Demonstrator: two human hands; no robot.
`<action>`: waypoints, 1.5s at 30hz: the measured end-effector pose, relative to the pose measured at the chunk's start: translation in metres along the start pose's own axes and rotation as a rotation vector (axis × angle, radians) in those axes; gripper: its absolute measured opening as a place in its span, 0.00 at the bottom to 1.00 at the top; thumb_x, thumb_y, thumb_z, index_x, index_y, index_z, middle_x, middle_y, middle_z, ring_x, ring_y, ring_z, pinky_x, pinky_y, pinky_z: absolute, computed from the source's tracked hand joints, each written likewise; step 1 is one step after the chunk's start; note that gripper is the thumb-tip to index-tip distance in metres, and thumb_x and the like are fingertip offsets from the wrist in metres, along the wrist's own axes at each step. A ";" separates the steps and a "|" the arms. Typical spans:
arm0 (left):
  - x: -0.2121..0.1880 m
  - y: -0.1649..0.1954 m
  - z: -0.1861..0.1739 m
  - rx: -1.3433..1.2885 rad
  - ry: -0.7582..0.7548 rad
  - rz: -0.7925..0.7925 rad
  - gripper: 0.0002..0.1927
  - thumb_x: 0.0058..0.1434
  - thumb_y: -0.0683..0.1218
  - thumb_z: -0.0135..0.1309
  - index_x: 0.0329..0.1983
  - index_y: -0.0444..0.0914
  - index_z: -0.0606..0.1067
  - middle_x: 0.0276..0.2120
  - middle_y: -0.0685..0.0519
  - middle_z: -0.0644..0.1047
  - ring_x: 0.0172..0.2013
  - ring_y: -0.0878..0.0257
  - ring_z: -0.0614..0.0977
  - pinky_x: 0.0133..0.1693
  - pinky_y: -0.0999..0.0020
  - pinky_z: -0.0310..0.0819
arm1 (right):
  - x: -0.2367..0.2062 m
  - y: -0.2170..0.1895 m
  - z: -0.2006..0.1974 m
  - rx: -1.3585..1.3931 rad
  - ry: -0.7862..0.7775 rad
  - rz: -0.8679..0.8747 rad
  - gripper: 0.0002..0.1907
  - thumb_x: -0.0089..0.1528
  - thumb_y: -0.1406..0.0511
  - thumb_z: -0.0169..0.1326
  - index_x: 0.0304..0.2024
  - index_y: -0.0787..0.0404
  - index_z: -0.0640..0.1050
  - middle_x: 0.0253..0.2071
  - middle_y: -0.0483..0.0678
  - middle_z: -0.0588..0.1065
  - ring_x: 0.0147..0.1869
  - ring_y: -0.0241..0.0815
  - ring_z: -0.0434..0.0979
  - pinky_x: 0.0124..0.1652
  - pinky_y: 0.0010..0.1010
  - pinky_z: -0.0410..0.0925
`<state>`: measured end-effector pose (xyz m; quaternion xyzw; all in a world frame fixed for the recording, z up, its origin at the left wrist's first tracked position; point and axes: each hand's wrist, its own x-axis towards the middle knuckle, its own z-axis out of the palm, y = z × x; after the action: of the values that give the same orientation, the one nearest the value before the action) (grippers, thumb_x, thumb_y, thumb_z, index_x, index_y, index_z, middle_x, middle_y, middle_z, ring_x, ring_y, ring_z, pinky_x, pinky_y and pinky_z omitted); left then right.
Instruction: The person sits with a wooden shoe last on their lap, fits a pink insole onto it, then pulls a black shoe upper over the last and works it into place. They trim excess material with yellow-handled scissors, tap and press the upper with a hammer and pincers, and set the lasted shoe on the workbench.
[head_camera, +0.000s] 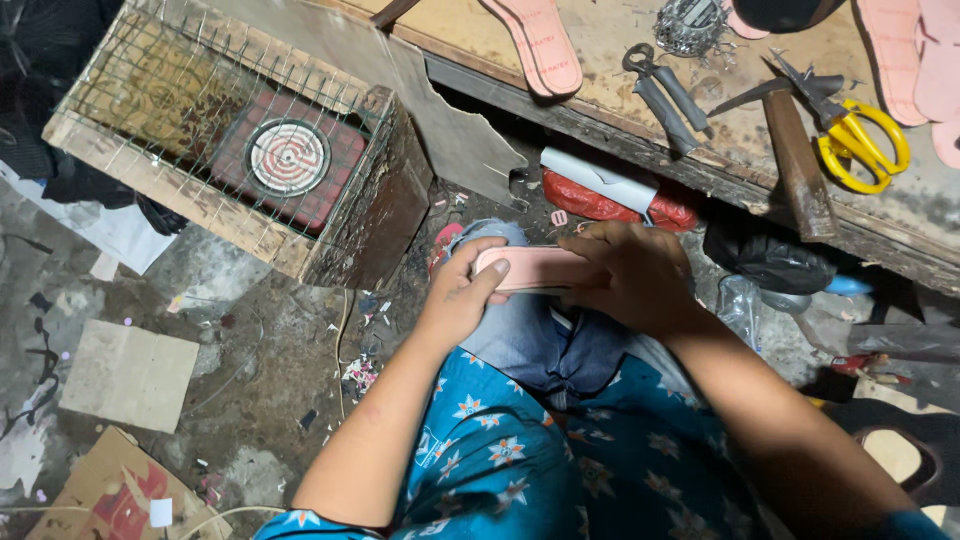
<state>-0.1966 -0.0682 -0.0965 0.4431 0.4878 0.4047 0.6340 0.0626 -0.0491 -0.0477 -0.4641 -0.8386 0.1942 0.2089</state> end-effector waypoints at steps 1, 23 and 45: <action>-0.001 -0.002 0.000 -0.030 0.002 0.046 0.23 0.67 0.49 0.54 0.63 0.35 0.71 0.48 0.46 0.79 0.40 0.61 0.82 0.39 0.70 0.81 | -0.003 0.004 -0.003 0.037 0.044 -0.013 0.38 0.44 0.54 0.71 0.56 0.56 0.77 0.48 0.54 0.77 0.52 0.57 0.77 0.51 0.46 0.67; -0.042 -0.017 0.038 -0.513 0.152 -0.030 0.29 0.66 0.44 0.52 0.71 0.37 0.62 0.67 0.45 0.69 0.57 0.50 0.79 0.50 0.57 0.80 | -0.082 0.008 -0.048 0.535 0.637 0.240 0.09 0.59 0.71 0.64 0.43 0.64 0.83 0.47 0.52 0.82 0.51 0.42 0.83 0.51 0.28 0.74; -0.043 -0.019 0.028 -0.507 0.135 -0.060 0.27 0.67 0.46 0.53 0.68 0.35 0.66 0.60 0.42 0.74 0.52 0.50 0.81 0.49 0.56 0.81 | -0.076 0.005 -0.056 0.392 0.697 0.130 0.06 0.62 0.70 0.65 0.39 0.60 0.80 0.42 0.47 0.80 0.44 0.37 0.81 0.45 0.27 0.72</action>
<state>-0.1759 -0.1188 -0.0999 0.2271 0.4250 0.5237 0.7025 0.1324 -0.1050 -0.0167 -0.5057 -0.6336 0.1943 0.5524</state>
